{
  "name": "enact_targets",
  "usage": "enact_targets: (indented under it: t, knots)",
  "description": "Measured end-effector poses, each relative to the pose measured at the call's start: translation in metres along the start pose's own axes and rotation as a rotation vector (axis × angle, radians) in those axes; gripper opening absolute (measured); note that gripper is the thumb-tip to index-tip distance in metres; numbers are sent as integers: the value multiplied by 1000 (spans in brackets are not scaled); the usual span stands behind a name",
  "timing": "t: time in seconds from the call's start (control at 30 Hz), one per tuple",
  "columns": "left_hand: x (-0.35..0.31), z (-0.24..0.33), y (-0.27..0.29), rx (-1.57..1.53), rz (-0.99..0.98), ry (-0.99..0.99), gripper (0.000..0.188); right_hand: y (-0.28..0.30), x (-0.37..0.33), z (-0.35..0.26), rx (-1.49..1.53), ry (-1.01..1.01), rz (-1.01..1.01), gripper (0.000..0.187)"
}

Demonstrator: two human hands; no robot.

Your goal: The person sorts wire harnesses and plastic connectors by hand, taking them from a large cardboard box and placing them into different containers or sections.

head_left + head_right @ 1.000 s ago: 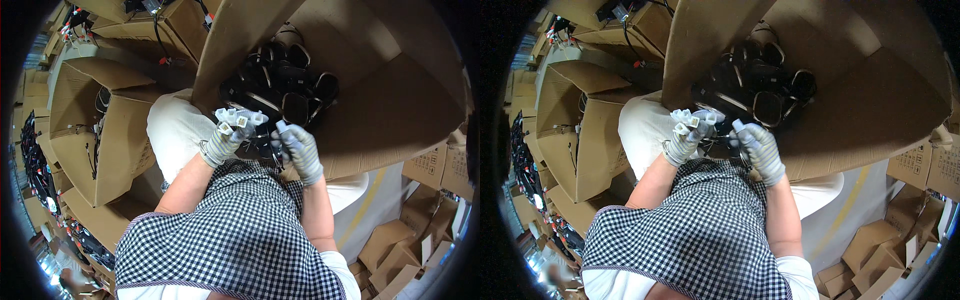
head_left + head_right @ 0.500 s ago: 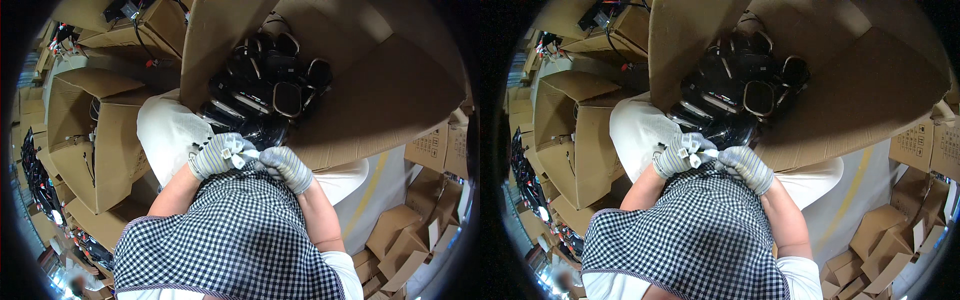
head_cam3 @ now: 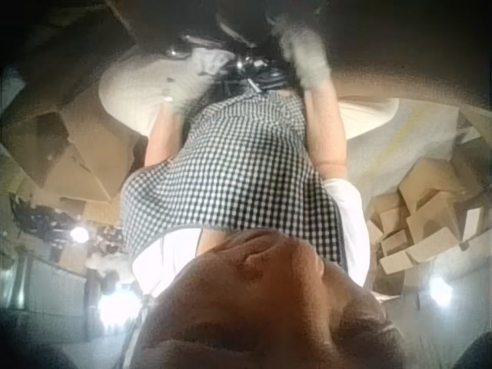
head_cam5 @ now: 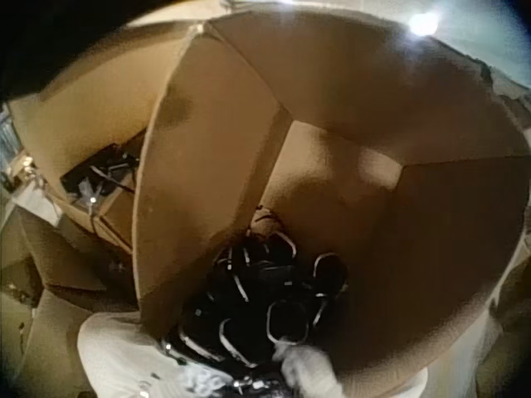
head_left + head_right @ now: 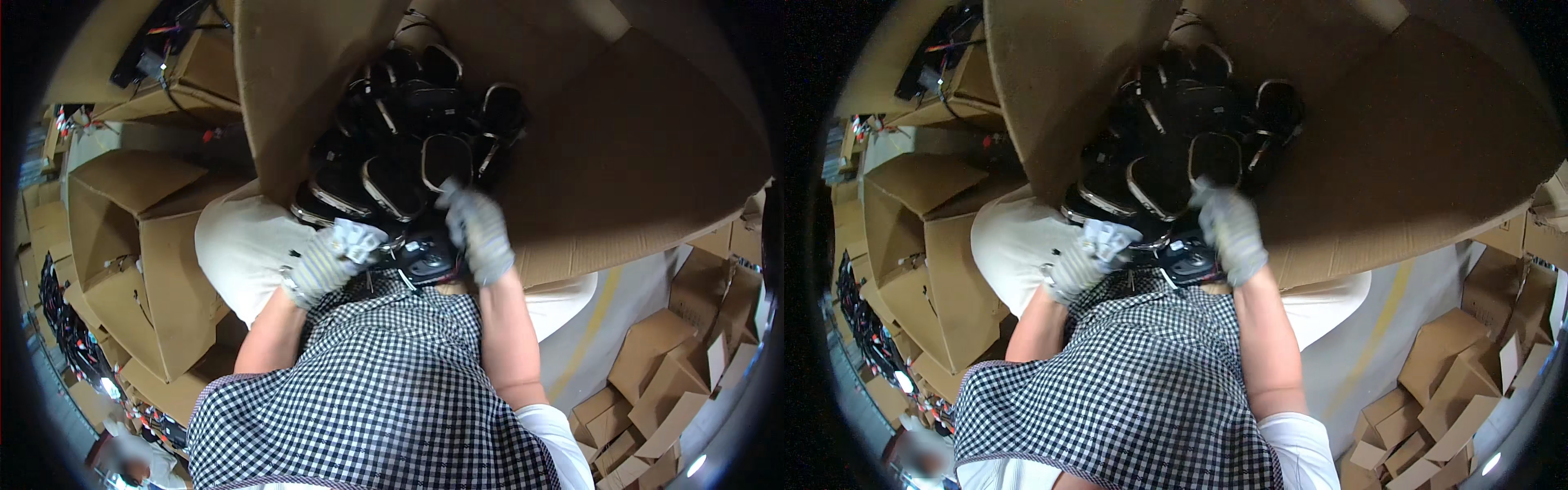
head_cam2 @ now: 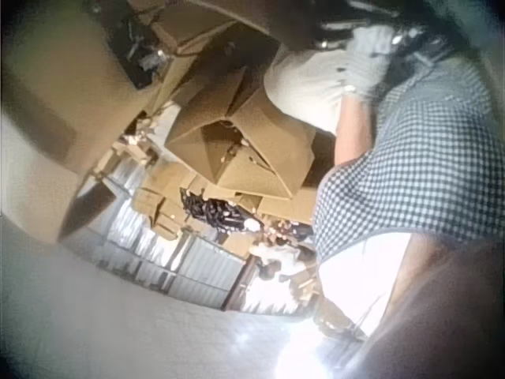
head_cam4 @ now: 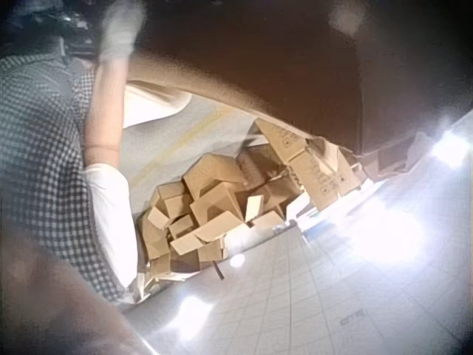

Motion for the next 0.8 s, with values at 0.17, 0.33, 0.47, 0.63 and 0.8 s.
enact_targets:
  t: [0.17,0.33,0.47,0.63,0.8]
  knots:
    - [60,13,60,-352,43,85,24,76,127,17,-228,431,730,27]
    - [97,-4,55,-861,33,420,52,116,194,101,540,-81,698,36]
    - [103,-4,55,-892,6,408,54,119,190,130,595,-239,622,43]
    - [101,-10,58,-796,32,410,39,90,148,141,-94,-219,681,37]
    - [106,-8,57,-829,50,411,44,85,144,107,146,-32,415,32]
Point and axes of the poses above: each hand's wrist, its own x-axis towards the middle knuckle, its own y-axis out of the back of the hand, z = x × y, the point moved 3 cm from there along x, towards the middle knuckle, and after that the axes turned 14 degrees about z, right-handed, at the moved point
